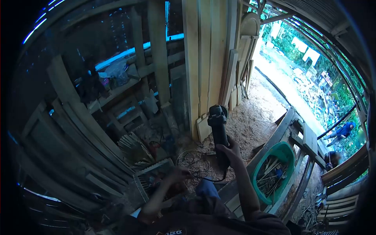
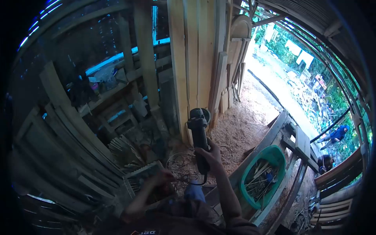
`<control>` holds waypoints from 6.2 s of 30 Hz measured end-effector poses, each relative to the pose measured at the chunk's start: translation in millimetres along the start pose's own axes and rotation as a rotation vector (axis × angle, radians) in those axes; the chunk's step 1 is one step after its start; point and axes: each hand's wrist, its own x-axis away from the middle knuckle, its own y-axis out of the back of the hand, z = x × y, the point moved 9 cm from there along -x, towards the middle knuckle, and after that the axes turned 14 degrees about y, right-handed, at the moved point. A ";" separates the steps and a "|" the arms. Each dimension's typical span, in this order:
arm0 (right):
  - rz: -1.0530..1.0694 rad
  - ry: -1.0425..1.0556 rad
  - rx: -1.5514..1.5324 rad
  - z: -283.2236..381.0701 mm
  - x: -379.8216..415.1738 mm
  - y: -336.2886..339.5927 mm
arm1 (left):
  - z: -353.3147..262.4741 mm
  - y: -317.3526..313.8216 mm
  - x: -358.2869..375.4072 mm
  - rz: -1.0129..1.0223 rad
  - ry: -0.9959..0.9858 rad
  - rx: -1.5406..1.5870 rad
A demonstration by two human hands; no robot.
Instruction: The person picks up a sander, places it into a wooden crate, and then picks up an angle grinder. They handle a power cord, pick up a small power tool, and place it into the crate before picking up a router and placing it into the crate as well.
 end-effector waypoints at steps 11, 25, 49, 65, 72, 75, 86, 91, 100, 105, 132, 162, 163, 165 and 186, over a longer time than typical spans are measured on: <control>0.232 0.188 0.090 -29.4 83.8 17.9 | -24.1 87.4 -43.0 -0.057 0.052 0.051; 0.652 0.285 0.900 -31.3 193.2 12.0 | -163.0 96.4 -2.5 -0.246 -0.235 0.015; -0.173 0.194 0.341 3.0 181.5 147.3 | -51.9 -131.4 -24.3 0.285 0.044 0.183; 0.423 0.256 0.596 0.4 239.0 92.7 | -266.4 2.0 -74.4 -0.063 -0.372 -0.473; 0.039 0.157 0.645 -38.3 254.1 111.8 | -220.4 -19.5 54.8 -0.178 -0.091 -0.132; -0.115 0.122 0.592 -11.8 250.5 129.2 | -153.6 -61.4 78.9 -0.080 -0.016 0.364; 0.185 0.327 0.341 63.3 245.7 127.7 | -118.9 -89.0 -56.1 0.270 -0.132 -0.090; 0.503 0.328 0.616 50.2 257.9 102.1 | -223.4 -42.3 -50.6 0.244 -0.333 -0.439; 0.307 0.253 0.910 -16.7 278.8 95.6 | -259.4 -50.6 55.2 0.151 -0.312 -0.387; -0.049 0.272 0.992 19.4 272.5 117.7 | -200.2 -71.7 73.0 -0.147 -0.162 0.283; -0.578 0.000 -0.428 3.8 220.3 87.4 | -207.7 -114.2 42.4 0.247 -0.018 0.770; -0.182 0.073 -0.372 -21.0 179.6 52.4 | -162.8 -101.7 29.2 -0.048 0.099 0.719; -0.163 0.052 -0.412 -26.3 173.7 56.3 | -186.6 -94.7 33.8 -0.012 0.086 0.691; -0.128 0.026 -0.427 -32.0 167.1 62.5 | -189.6 -101.6 26.1 0.109 0.040 0.805; 0.249 0.333 0.316 -33.6 159.3 54.8 | -180.8 -83.0 4.4 -0.461 0.273 0.687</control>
